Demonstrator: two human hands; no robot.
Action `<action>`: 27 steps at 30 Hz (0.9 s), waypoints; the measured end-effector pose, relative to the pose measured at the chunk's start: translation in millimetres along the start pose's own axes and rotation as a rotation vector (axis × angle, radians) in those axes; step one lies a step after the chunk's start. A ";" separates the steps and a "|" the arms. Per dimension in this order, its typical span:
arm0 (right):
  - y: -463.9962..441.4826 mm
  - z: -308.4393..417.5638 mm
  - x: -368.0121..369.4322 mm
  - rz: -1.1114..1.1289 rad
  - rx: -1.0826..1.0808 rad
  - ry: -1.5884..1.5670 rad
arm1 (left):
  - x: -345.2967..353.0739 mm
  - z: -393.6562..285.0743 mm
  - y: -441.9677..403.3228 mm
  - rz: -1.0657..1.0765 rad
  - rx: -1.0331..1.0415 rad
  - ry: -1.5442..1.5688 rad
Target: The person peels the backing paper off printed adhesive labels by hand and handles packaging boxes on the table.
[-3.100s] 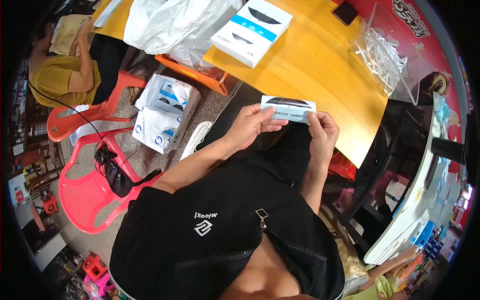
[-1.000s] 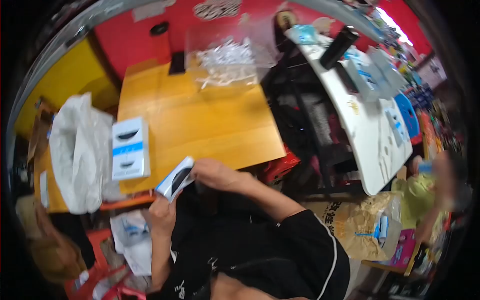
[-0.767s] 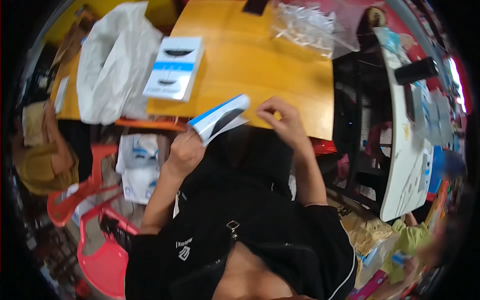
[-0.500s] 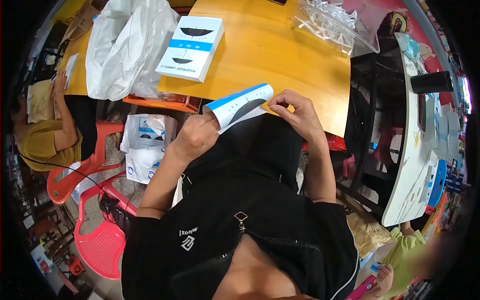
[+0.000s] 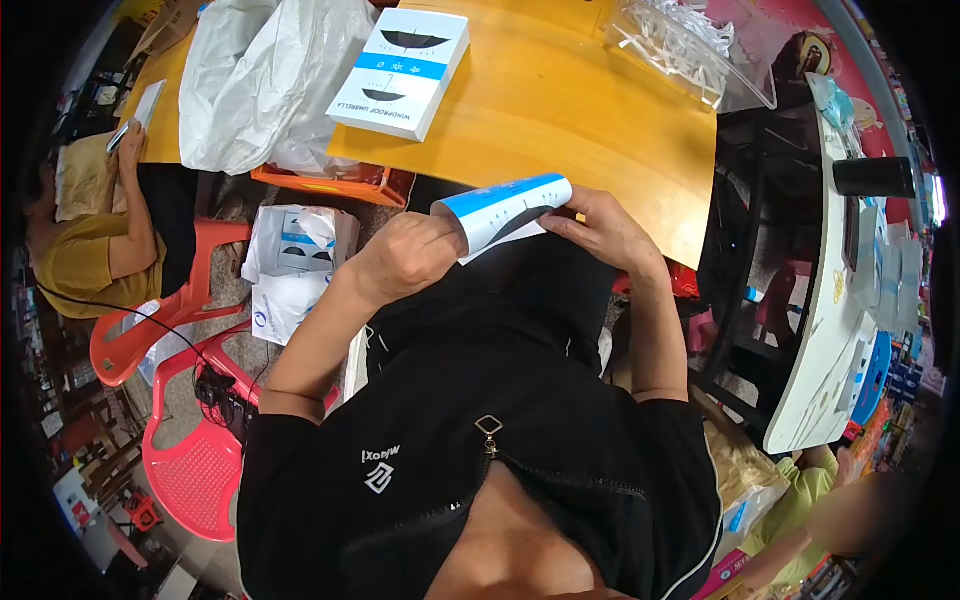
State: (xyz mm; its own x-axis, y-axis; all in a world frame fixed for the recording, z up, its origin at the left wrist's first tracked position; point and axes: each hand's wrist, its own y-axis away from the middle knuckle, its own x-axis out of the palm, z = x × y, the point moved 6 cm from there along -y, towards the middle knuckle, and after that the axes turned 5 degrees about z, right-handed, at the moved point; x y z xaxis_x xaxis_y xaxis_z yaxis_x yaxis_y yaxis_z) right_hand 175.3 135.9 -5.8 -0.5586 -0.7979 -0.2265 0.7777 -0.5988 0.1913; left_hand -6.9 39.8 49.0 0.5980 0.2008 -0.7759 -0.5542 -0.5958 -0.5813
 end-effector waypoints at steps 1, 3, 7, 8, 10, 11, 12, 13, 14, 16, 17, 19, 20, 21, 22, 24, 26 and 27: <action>-1.1 4.9 2.5 0.000 -0.067 0.158 | 1.7 -0.1 0.6 0.020 -0.002 0.004; -1.3 9.9 6.7 0.002 -0.136 0.317 | 3.5 -0.2 2.1 0.039 -0.005 0.006; 0.8 10.7 10.7 -0.010 -0.124 0.321 | 3.1 0.5 5.4 0.028 -0.014 0.011; 1.6 10.9 10.6 -0.021 -0.112 0.280 | 1.8 0.2 5.5 0.017 -0.014 0.015; 4.8 13.6 10.8 -0.035 -0.121 0.261 | 0.1 -1.6 3.7 0.010 -0.016 0.002; 6.4 14.4 9.9 -0.054 -0.128 0.241 | -0.4 -2.6 2.9 0.005 -0.014 -0.008; 7.6 14.3 10.4 -0.052 -0.129 0.239 | 0.5 -2.8 2.9 0.008 -0.016 -0.009; 8.7 11.3 10.4 -0.048 -0.089 0.209 | 1.4 -3.0 3.1 0.002 -0.011 -0.029; 10.3 8.1 10.0 -0.046 -0.048 0.181 | 1.9 -3.4 3.2 -0.005 -0.004 -0.048; 14.6 5.6 8.9 -0.053 -0.062 0.151 | 2.9 -4.1 2.7 -0.001 -0.002 -0.052; 16.7 4.0 7.6 -0.057 -0.078 0.124 | 3.3 -4.4 2.3 0.001 -0.001 -0.059; 21.9 -10.0 0.7 -0.047 -0.056 0.075 | 2.6 -2.0 3.7 0.017 -0.007 -0.063; 22.9 -14.8 -0.8 -0.036 -0.036 0.028 | 2.7 -0.8 4.4 0.032 -0.014 -0.070; 24.0 -17.3 -3.6 -0.077 -0.046 -0.130 | 2.2 -0.4 4.0 0.031 -0.014 -0.072; 23.6 -18.2 -3.5 -0.078 -0.047 -0.131 | 0.3 0.0 3.6 0.011 -0.018 -0.074; 23.4 -20.0 -7.2 -0.228 0.029 -0.208 | -2.2 -1.0 2.3 -0.003 -0.020 -0.071; 21.0 -19.1 -4.7 -0.257 0.025 -0.206 | -2.0 -2.2 -0.2 0.008 -0.017 -0.035; 18.2 -19.9 -0.9 -0.219 0.001 -0.233 | -1.1 -2.6 -0.4 0.010 -0.017 -0.036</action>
State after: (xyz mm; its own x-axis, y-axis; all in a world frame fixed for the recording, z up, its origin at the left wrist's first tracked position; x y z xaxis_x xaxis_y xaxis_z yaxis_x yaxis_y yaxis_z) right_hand 195.7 127.1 -21.2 -0.7638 -0.6443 -0.0380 0.6313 -0.7581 0.1634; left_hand -5.8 37.7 50.8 0.5711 0.2229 -0.7900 -0.5496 -0.6110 -0.5697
